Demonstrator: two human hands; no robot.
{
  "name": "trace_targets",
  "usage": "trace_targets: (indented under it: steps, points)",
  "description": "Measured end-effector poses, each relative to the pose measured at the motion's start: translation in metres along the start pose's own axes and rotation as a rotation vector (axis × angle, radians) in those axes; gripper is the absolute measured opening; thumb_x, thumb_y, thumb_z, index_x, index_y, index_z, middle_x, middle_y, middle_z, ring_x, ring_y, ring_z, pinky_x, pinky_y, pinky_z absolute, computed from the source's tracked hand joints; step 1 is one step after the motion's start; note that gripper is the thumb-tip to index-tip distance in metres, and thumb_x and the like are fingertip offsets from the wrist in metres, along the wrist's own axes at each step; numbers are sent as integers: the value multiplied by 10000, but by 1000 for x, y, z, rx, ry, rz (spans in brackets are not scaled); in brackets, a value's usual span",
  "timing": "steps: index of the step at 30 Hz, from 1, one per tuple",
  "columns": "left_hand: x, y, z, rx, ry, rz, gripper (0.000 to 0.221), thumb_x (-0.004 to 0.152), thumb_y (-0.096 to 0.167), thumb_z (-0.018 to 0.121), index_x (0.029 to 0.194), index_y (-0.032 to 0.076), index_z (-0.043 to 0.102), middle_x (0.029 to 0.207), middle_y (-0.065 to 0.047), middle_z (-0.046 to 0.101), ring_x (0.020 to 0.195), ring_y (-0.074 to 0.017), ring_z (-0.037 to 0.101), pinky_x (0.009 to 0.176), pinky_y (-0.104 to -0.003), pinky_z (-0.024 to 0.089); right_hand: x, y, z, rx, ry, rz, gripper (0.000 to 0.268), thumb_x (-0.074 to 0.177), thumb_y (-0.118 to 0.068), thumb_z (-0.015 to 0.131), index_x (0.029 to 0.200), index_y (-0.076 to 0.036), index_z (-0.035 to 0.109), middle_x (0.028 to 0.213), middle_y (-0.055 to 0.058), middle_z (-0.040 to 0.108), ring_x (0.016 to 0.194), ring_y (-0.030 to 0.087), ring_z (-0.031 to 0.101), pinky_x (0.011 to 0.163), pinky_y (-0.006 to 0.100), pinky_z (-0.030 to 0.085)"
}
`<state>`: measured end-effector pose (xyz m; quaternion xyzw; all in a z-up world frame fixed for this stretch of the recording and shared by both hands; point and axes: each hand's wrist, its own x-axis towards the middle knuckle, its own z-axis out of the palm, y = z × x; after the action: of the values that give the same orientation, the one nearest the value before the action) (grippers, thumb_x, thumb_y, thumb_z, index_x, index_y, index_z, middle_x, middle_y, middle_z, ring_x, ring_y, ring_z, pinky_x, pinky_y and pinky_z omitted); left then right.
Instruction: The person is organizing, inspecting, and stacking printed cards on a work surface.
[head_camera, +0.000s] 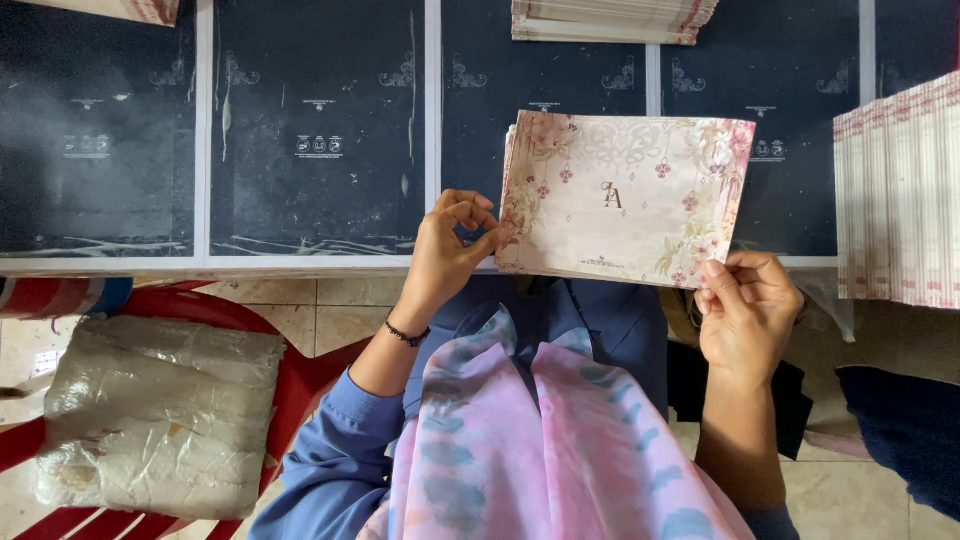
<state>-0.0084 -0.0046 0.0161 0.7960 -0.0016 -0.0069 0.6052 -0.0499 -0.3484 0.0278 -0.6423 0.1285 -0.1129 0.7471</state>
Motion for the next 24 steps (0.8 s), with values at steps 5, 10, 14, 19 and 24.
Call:
trace_targets:
  steps: [5, 10, 14, 19, 24]
  points:
    - [1, -14, 3, -22, 9, 29, 63, 882, 151, 829, 844, 164, 781, 1114, -17, 603, 1034, -127, 584, 861, -285, 484, -1, 10, -1, -18, 5, 35, 134, 954, -3, 750, 975, -74, 639, 763, 72, 649, 574, 82, 535, 510, 202, 410]
    - [-5, -12, 7, -64, 53, 73, 73, 892, 160, 836, 857, 144, 773, 1092, -24, 609, 982, -113, 591, 792, -260, 468, -1, 16, -5, -25, 14, 51, 143, 947, 9, 759, 980, -69, 644, 764, 83, 655, 557, 85, 533, 508, 198, 409]
    - [-6, -15, 10, -97, 77, 92, 87, 890, 105, 839, 876, 113, 753, 1088, -28, 602, 920, -106, 597, 755, -246, 483, 1, 24, -10, -64, -6, 8, 151, 954, 8, 769, 977, -60, 636, 700, 43, 593, 526, 70, 502, 482, 202, 387]
    - [-6, -20, 11, -79, 107, 90, 131, 860, 154, 876, 882, 96, 760, 1070, -29, 639, 842, -115, 556, 627, -219, 422, 11, 46, -26, -117, -6, -13, 161, 940, 19, 795, 992, -42, 656, 771, 45, 600, 589, 83, 555, 475, 168, 376]
    - [-4, -27, 10, -92, 87, 136, 160, 809, 130, 898, 883, 86, 763, 1071, -67, 679, 846, -160, 588, 632, -222, 469, 27, 84, -50, -125, 32, -3, 201, 888, 10, 840, 995, -49, 680, 786, 23, 589, 661, 90, 636, 463, 110, 365]
